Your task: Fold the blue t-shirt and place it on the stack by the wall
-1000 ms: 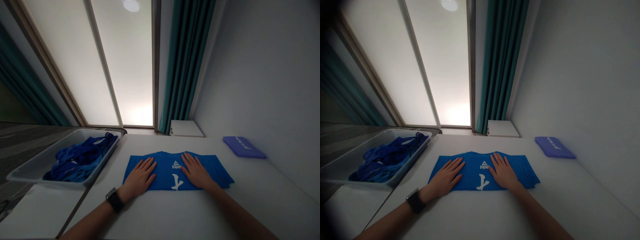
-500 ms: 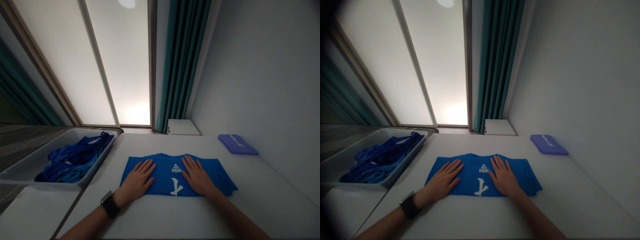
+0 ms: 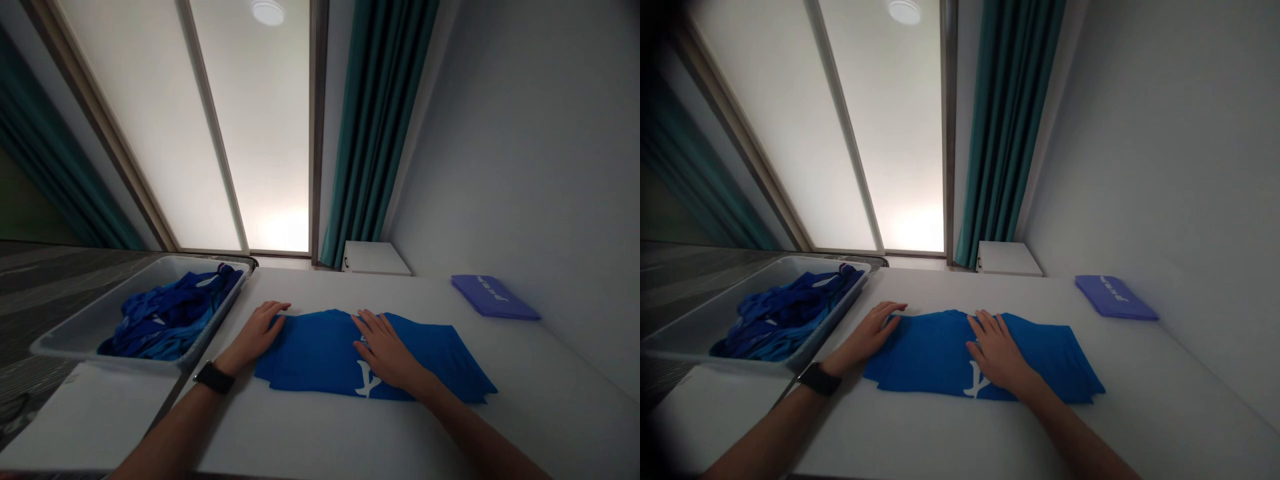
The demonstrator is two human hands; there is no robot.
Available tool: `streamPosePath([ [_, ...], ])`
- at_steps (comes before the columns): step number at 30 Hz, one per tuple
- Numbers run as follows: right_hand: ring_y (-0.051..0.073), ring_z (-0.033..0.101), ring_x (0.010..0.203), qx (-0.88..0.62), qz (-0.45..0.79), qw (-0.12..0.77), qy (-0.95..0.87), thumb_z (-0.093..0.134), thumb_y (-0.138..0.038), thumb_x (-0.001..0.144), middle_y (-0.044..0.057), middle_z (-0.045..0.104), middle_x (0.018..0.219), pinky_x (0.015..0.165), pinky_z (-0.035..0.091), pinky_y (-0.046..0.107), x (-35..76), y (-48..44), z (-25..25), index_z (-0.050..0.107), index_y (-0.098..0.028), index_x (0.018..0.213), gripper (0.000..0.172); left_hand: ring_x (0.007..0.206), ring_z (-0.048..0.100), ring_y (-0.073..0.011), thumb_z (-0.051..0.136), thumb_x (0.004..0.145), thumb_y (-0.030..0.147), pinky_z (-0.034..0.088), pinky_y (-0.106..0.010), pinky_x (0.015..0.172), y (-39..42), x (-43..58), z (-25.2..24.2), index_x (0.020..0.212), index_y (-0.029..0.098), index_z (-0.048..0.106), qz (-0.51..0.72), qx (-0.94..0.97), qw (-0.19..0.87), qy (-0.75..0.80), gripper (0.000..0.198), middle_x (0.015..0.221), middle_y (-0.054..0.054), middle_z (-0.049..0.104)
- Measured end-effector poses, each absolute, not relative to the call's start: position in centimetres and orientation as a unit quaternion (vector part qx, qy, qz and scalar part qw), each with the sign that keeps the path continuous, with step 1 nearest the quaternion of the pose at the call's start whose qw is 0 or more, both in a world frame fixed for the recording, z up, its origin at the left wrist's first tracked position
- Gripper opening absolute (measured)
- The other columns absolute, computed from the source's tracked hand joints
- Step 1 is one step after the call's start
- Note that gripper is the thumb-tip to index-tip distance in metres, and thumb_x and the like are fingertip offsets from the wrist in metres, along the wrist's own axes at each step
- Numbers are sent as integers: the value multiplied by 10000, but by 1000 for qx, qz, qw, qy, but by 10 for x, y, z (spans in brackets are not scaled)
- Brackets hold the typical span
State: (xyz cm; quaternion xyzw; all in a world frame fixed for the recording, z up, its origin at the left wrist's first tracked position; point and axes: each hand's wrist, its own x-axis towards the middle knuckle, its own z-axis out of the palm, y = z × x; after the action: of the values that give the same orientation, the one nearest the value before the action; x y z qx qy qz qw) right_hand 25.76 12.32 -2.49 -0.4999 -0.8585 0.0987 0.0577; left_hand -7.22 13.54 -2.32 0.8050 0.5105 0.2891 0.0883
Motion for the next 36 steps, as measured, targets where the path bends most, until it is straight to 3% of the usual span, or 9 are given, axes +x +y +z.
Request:
streamPosePath([
  [4,236,302,1429,-430,99,96,-892,297,-395,1011,99,420,1510,1191,171,493,211,133,-14,400,-204,1469,507,924,605,-224,427,931,275,494,-398,877,133,-86,-31,1120,179,639,322,771,88,543,300,947,-73,640],
  [11,212,536,1166,-343,90,126,-926,352,-123,957,111,627,1217,1098,319,401,135,153,-12,555,-178,1308,408,793,581,-196,431,908,237,479,-340,752,135,-88,-38,1092,155,629,336,747,109,563,282,836,-51,599],
  [17,236,529,1096,-352,59,108,-928,441,-153,944,110,621,1131,994,382,376,109,161,-20,583,-185,1251,340,703,571,-185,447,899,219,414,-286,649,137,-90,-42,1122,159,622,309,729,128,598,290,724,-18,586],
  [26,226,502,1085,-382,76,175,-904,425,-237,980,94,593,1151,976,380,364,106,160,-44,560,-199,1248,303,584,526,-159,434,913,263,316,-251,572,128,-85,-36,1115,173,612,291,690,171,640,284,599,37,515],
  [36,223,504,1092,-378,89,192,-901,439,-208,966,95,597,1138,973,376,353,108,159,-45,584,-188,1209,284,612,460,-128,506,904,377,366,-235,593,70,-90,-33,1169,164,576,390,627,359,570,347,663,46,484],
])
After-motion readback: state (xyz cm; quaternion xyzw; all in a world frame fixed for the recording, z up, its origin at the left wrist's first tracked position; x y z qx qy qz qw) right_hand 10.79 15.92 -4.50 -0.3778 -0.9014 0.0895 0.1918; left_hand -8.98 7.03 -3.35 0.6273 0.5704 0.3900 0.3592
